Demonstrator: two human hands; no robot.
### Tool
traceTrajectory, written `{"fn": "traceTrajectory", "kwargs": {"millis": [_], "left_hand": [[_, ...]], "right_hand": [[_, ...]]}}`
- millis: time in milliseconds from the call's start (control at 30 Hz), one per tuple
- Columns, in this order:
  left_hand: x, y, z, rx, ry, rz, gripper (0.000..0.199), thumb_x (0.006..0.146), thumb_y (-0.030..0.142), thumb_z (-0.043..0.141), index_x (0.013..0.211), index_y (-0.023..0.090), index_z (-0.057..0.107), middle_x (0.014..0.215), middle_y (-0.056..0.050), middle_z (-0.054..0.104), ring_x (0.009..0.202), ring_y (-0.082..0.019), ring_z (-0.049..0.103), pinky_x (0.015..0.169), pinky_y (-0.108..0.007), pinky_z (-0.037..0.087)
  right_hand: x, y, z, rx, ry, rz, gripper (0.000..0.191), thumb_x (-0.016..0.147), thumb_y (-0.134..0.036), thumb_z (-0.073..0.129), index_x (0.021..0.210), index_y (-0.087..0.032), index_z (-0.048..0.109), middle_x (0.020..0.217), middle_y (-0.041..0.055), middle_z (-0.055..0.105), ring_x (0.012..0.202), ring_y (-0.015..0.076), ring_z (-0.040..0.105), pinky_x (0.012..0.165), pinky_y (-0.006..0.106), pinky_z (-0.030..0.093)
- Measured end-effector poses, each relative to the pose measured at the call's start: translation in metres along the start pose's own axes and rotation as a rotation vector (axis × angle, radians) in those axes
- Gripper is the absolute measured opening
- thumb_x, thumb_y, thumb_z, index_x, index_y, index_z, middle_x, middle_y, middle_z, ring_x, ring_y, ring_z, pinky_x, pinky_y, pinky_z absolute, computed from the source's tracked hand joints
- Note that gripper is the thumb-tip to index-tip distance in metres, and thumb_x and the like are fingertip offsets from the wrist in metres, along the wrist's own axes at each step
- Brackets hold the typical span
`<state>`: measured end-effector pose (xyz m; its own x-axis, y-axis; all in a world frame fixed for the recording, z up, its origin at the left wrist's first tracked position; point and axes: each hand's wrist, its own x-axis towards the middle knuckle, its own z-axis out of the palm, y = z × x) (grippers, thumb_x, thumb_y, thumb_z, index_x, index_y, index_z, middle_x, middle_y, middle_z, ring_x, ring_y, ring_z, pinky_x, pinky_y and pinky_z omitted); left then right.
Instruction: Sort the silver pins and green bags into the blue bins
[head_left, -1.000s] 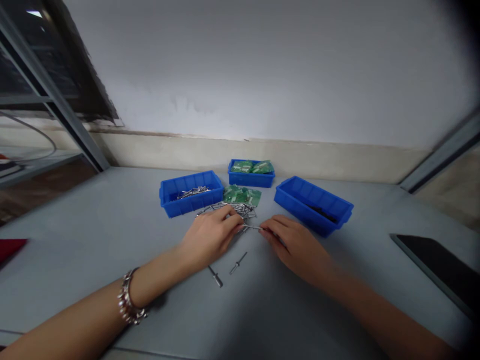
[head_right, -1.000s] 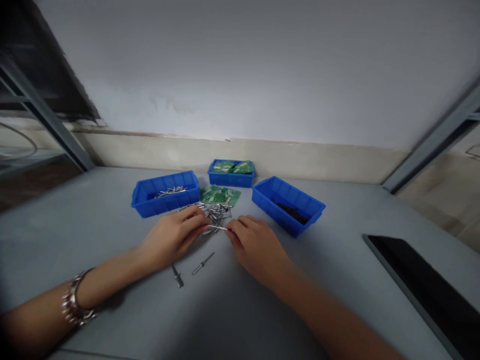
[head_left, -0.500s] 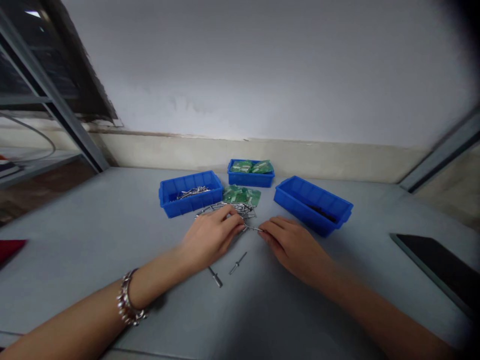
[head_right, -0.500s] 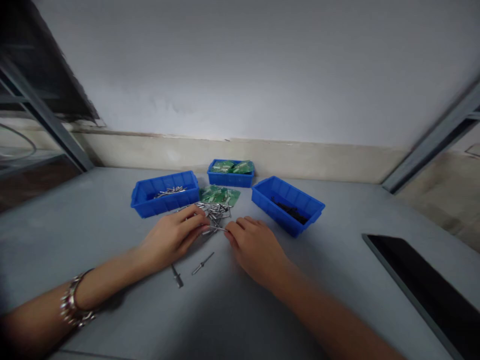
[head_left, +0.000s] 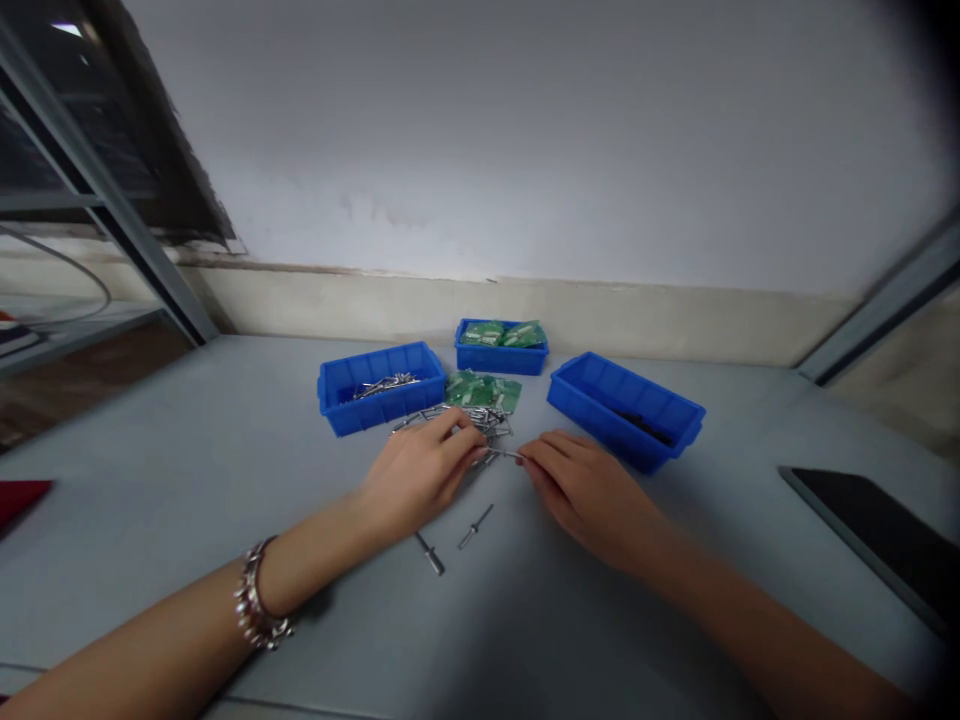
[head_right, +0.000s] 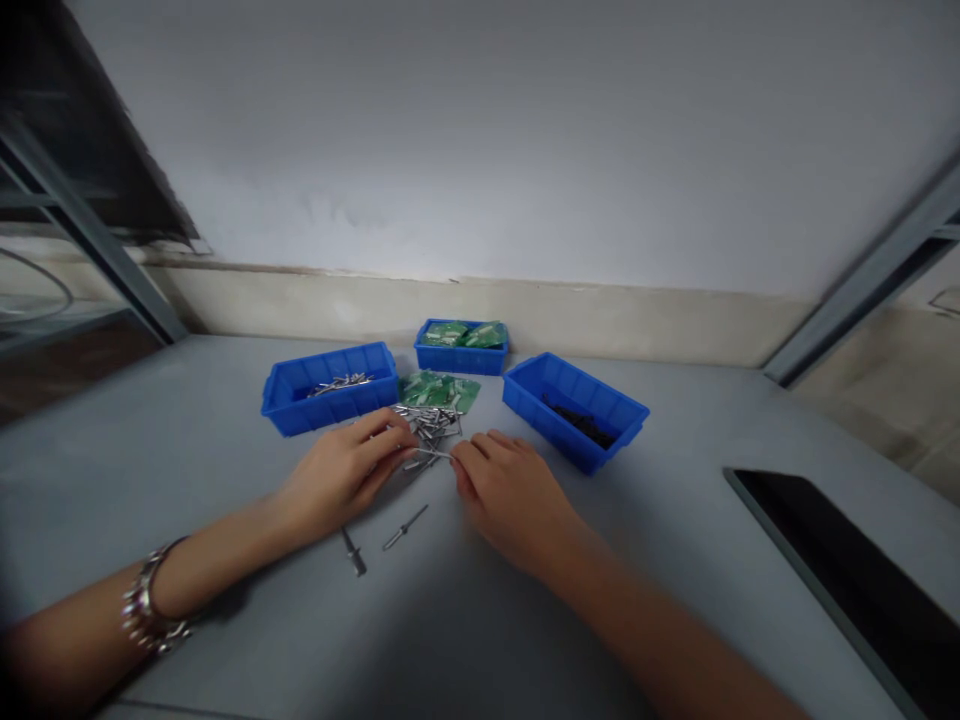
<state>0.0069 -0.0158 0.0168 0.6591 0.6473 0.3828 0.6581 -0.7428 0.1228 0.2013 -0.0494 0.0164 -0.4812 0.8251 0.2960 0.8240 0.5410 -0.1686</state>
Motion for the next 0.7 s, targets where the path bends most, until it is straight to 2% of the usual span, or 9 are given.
{"fn": "traceTrajectory", "kwargs": {"millis": [367,533,700], "left_hand": [[0.0002,0.0023,-0.0002,-0.002,-0.02,-0.002,0.025,0.09,0.026,0.032,0.092,0.016,0.054,0.09,-0.005,0.054,0.075,-0.015,0.054,0.066,-0.027,0.046],[-0.0002,0.0015,0.002,0.019,-0.103,-0.011,0.026,0.09,0.029,0.032,0.09,0.017,0.055,0.088,-0.006,0.053,0.073,-0.016,0.056,0.063,-0.029,0.046],[-0.001,0.0007,0.0026,-0.02,-0.038,-0.008,0.025,0.09,0.029,0.032,0.09,0.016,0.054,0.088,-0.005,0.054,0.073,-0.016,0.055,0.063,-0.028,0.046]], "right_hand": [[-0.0006,0.0021,0.0,0.02,-0.003,-0.003,0.019,0.085,-0.013,0.04,0.083,-0.014,0.059,0.08,0.0072,0.06,0.078,0.0188,0.055,0.073,0.033,0.044],[-0.0004,0.0019,-0.002,0.029,0.016,0.015,0.02,0.085,-0.014,0.04,0.083,-0.013,0.06,0.079,0.0076,0.06,0.079,0.0195,0.055,0.074,0.034,0.044],[0.0001,0.002,-0.0011,0.022,-0.028,0.02,0.019,0.083,-0.012,0.042,0.085,-0.014,0.061,0.08,0.0074,0.061,0.079,0.0196,0.055,0.074,0.035,0.044]]}}
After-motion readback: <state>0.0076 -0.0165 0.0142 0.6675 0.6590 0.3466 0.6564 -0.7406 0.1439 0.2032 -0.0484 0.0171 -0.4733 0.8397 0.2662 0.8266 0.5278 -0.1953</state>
